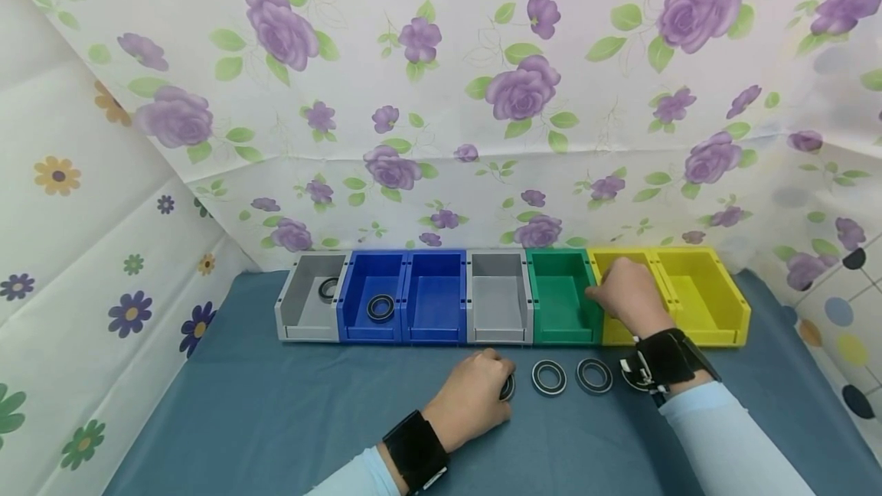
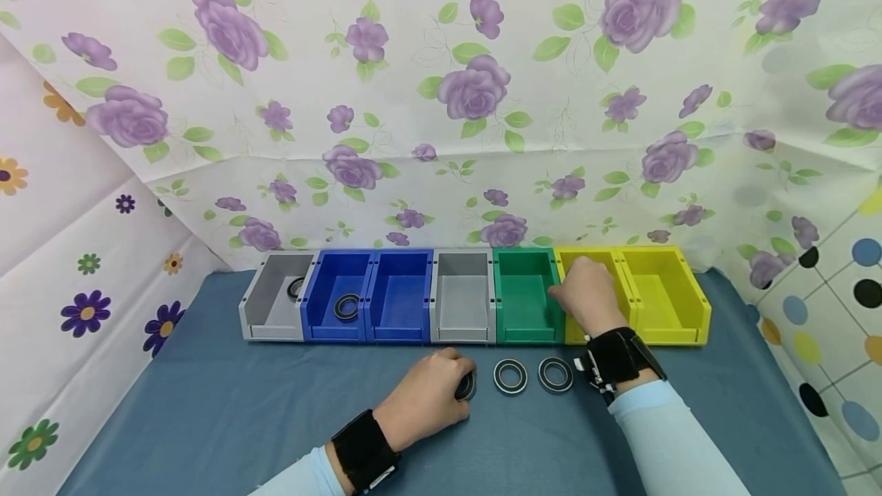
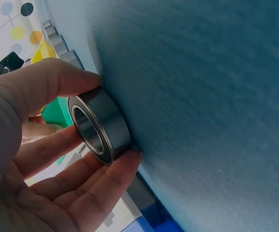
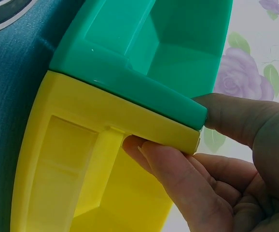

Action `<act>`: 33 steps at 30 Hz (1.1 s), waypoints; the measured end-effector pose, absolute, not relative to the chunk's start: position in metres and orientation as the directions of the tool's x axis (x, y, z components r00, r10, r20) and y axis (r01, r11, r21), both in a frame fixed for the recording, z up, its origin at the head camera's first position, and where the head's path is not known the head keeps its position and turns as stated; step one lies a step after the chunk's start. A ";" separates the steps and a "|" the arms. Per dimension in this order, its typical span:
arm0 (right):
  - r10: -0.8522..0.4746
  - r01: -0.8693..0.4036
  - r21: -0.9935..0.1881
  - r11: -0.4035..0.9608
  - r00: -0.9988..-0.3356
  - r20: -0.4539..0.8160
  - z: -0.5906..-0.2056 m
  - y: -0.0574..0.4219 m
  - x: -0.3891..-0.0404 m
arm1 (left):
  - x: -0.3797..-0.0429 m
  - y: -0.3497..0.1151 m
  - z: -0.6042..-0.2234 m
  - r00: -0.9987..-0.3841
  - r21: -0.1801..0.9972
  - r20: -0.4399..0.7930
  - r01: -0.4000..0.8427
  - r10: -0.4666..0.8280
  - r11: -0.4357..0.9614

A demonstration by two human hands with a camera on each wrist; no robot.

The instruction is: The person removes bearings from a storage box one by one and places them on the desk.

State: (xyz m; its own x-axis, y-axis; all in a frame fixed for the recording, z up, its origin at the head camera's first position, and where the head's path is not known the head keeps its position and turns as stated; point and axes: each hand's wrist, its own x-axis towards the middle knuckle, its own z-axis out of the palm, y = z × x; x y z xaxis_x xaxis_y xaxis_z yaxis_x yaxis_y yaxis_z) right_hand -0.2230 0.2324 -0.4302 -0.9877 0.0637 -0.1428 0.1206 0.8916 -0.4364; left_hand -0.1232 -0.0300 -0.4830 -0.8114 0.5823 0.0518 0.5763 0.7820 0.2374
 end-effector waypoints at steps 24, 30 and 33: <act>0.067 0.126 -0.438 0.890 -0.987 -0.147 -0.429 0.233 -0.223 | -0.124 -0.035 -0.475 -0.813 0.269 0.037 0.568 0.580 0.778; 0.077 0.138 -0.431 0.892 -0.985 -0.154 -0.428 0.232 -0.223 | -0.132 -0.045 -0.454 -0.818 0.287 0.188 0.575 0.543 0.767; 0.079 0.143 -0.430 0.891 -0.984 -0.162 -0.428 0.232 -0.223 | -0.138 -0.054 -0.443 -0.832 0.311 0.262 0.553 0.490 0.773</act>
